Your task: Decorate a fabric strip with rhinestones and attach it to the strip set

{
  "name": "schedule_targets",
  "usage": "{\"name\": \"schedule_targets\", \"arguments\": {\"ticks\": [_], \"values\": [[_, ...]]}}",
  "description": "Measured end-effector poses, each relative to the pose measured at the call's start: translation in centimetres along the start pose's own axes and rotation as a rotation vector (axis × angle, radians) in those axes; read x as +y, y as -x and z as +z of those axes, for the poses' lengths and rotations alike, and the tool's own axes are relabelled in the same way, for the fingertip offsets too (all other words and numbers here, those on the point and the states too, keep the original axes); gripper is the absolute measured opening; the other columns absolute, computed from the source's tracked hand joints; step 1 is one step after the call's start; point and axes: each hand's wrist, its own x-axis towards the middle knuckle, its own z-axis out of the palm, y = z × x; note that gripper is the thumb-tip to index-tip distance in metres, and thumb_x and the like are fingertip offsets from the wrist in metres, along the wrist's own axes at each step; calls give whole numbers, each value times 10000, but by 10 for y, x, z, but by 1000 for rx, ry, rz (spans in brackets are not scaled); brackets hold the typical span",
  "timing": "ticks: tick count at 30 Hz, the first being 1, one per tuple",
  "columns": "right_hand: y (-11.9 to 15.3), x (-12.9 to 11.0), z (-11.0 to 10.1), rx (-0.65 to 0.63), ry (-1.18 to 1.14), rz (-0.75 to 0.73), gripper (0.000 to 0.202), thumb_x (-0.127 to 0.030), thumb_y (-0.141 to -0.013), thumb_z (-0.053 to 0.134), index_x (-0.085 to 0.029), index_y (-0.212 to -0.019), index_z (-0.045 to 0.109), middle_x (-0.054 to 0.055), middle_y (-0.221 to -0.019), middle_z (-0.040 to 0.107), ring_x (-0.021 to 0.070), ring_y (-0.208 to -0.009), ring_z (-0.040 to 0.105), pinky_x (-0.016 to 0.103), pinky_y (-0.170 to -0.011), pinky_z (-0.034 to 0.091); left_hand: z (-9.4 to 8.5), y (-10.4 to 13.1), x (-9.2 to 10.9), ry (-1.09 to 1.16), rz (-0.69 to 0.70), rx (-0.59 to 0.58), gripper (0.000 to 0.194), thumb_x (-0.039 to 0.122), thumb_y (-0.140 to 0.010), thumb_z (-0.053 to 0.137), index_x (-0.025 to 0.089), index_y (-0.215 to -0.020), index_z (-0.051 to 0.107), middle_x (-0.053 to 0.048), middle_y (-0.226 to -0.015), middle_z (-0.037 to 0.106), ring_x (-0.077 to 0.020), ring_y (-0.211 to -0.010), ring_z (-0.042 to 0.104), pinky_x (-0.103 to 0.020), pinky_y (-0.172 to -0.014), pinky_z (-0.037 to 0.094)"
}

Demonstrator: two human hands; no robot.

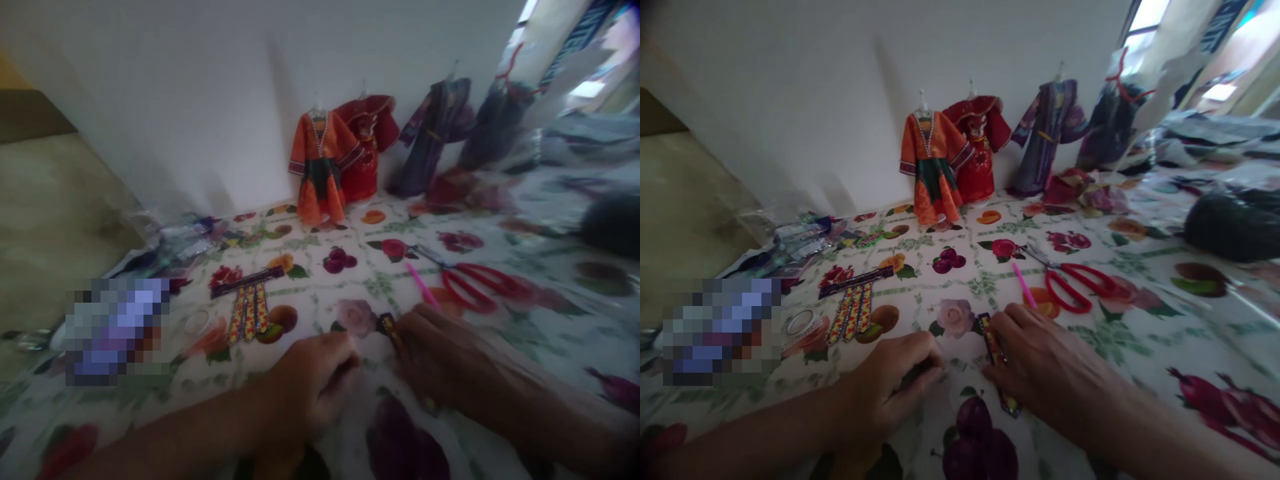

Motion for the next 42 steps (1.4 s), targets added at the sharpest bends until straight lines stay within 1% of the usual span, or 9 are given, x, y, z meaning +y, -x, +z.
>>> {"name": "schedule_targets", "arguments": {"ticks": [3, 11, 17, 22, 27, 31, 35, 38, 42], "values": [[-3, -1, -6, -121, 23, 75, 56, -275, -909, 529, -221, -909, 543, 57, -889, 599, 206, -736, 584, 332, -626, 421, 2, 1, -3, 1, 7, -5, 111, 137, -913, 479, 187, -815, 472, 15, -758, 526, -116, -695, 491, -256, -639, 366], [-7, -3, -14, -151, -51, 178, 117, -230, -946, 444, -216, -1011, 540, 40, -830, 619, 182, -702, 558, 296, -608, 376, 0, 3, -5, -5, 15, -14, 125, 165, -948, 463, 190, -826, 482, 21, -769, 533, -115, -697, 494, -258, -642, 360], [-5, 3, -19, -44, -176, 138, 264, -205, -901, 531, -234, -1163, 552, 15, -772, 610, 167, -676, 548, 288, -600, 387, -4, 3, 0, 5, 5, -1, 139, 216, -969, 449, 190, -846, 509, 10, -783, 559, -132, -711, 517, -270, -659, 386], [-9, -22, -29, -53, -487, 100, 263, -263, -926, 564, -221, -1185, 576, 0, -798, 601, 141, -705, 558, 264, -621, 422, -10, 5, 4, 23, -10, 103, 139, 267, -979, 458, 206, -878, 531, -20, -970, 602, -168, -901, 566, -299, -797, 429], [-24, -50, -23, -115, -903, 113, 207, -254, -905, 600, -176, -1098, 599, -28, -742, 532, 95, -621, 472, 221, -541, 375, -20, 6, 8, 122, -44, 231, 170, 334, -985, 482, 223, -893, 571, -26, -1204, 575, -180, -1079, 560, -289, -842, 444], [-34, -60, -15, -113, -1025, 102, 198, -247, -868, 639, -163, -1046, 620, -19, -750, 540, 100, -637, 471, 229, -557, 370, -27, 3, 8, 151, -55, 307, 164, 324, -966, 507, 217, -862, 575, -29, -1153, 586, -184, -1061, 560, -296, -837, 440], [-38, -65, -9, -89, -1101, 105, 200, -272, -859, 654, -155, -1017, 616, -19, -756, 534, 99, -639, 467, 238, -569, 362, -30, 1, 1, 231, -153, 377, 186, 390, -950, 538, 221, -893, 588, -42, -1254, 547, -220, -1142, 529, -326, -877, 436], [-37, -65, -1, -60, -1157, 95, 185, -278, -862, 657, -160, -998, 615, -25, -746, 527, 92, -623, 449, 234, -560, 345, -31, 0, -5, 283, -196, 352, 217, 421, -953, 536, 218, -895, 587, -35, -1185, 582, -197, -1027, 554, -321, -856, 437], [-33, -60, 10, -53, -1192, 119, 180, -262, -857, 661, -157, -992, 607, -29, -735, 516, 89, -611, 434, 235, -551, 334, -32, -3, -6, 249, -156, 282, 222, 390, -959, 516, 205, -868, 598, -8, -880, 599, -163, -828, 535, -286, -759, 426]]}}
